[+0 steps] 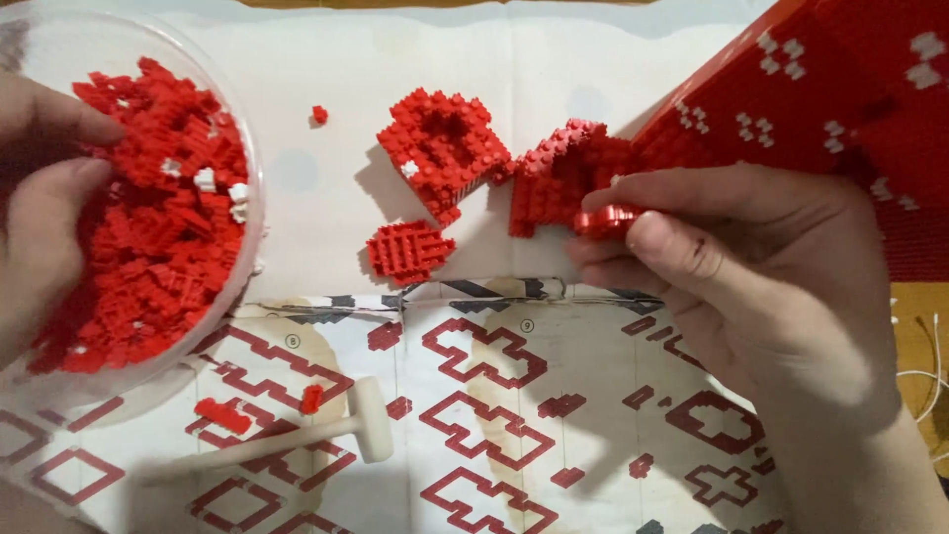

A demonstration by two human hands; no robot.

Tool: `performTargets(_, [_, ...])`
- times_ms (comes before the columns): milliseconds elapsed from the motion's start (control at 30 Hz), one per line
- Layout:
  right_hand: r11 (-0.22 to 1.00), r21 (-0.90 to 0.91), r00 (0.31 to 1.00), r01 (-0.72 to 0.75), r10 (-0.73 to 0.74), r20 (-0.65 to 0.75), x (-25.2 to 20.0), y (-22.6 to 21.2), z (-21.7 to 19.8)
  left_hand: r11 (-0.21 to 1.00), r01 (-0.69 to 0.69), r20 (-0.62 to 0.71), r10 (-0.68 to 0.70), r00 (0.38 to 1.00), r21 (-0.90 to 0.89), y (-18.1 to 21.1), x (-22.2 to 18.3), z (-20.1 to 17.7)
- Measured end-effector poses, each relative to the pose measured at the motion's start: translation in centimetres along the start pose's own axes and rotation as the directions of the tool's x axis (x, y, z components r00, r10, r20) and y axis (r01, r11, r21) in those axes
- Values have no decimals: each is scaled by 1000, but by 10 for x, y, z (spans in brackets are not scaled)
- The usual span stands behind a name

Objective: Assembling small interlocking plastic blocks to build a red tower-like structure.

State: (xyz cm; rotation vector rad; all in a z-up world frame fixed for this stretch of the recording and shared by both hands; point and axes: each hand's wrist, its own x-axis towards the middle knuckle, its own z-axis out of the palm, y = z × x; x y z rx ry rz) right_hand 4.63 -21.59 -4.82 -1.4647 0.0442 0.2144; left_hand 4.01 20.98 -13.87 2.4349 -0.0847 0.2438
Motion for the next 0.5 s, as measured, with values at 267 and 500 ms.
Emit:
performTargets(267, [993, 60, 962, 101, -113, 247, -3, 4, -16, 999, 26, 72, -27, 997, 21, 15, -7, 0])
performTargets(500, [999, 34, 971, 8, -16, 240, -6, -1, -17, 998, 57, -32, -57, 998, -25, -46, -4, 10])
